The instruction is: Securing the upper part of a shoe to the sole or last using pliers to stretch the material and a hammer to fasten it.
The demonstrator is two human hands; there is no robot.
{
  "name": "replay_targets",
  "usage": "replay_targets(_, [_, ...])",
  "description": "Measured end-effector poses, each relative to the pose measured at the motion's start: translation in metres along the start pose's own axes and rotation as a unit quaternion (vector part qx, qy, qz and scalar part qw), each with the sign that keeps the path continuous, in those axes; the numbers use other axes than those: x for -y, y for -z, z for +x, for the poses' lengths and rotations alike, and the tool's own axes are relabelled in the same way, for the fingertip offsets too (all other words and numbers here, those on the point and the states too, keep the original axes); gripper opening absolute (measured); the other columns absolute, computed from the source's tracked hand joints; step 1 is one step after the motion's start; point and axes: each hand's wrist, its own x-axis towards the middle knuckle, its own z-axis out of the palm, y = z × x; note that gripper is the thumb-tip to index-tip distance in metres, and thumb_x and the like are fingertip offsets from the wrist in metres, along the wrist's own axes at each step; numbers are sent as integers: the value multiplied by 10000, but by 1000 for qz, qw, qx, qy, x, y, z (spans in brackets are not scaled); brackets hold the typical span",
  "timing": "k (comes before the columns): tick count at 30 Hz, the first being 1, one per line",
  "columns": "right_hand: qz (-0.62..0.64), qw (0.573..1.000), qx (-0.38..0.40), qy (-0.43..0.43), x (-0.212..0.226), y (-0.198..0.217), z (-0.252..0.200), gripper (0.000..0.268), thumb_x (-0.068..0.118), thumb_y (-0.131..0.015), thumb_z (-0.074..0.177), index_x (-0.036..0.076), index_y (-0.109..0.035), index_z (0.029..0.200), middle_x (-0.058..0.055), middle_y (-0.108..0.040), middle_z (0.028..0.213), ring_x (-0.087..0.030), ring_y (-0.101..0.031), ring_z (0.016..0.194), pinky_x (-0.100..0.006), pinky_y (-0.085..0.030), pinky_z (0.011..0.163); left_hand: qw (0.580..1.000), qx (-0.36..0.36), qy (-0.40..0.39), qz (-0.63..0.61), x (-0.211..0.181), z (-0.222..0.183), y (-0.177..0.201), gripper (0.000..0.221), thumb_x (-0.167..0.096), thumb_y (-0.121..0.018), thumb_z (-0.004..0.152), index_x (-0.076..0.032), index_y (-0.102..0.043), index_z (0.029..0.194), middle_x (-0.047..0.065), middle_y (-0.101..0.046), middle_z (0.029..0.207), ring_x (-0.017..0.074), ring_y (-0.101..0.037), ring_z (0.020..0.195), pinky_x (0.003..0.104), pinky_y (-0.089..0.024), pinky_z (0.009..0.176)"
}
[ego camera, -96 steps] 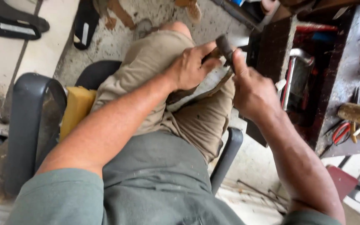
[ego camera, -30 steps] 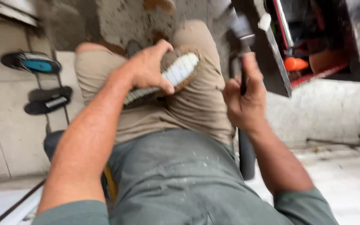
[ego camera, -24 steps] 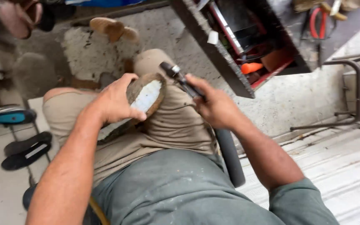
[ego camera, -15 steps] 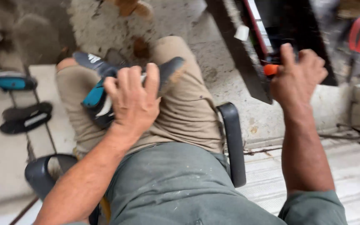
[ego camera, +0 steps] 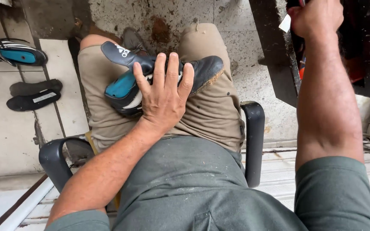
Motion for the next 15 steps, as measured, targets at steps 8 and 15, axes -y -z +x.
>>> replay_targets(8, [132, 991, -35, -1, 6, 75, -53, 246, 324, -779, 1060, 98, -771, 1158, -197, -753, 1018, -364, -681, 854, -514, -528, 692, 1000, -17, -2, 0, 12, 9, 4, 270, -62, -534, 1026, -134, -489, 1283, 119, -622, 1136, 292, -606, 1039, 587, -477, 982])
replay_targets(15, [119, 991, -65, -25, -17, 73, -115, 260, 250, -685, 1104, 43, -621, 1247, -176, -600, 1139, -352, -558, 1034, -500, -438, 899, 978, 113, -84, -152, 44, 24, -12, 903, -518, -901, 637, -113, -554, 1367, 75, -596, 1069, 273, -544, 917, 447, -432, 897])
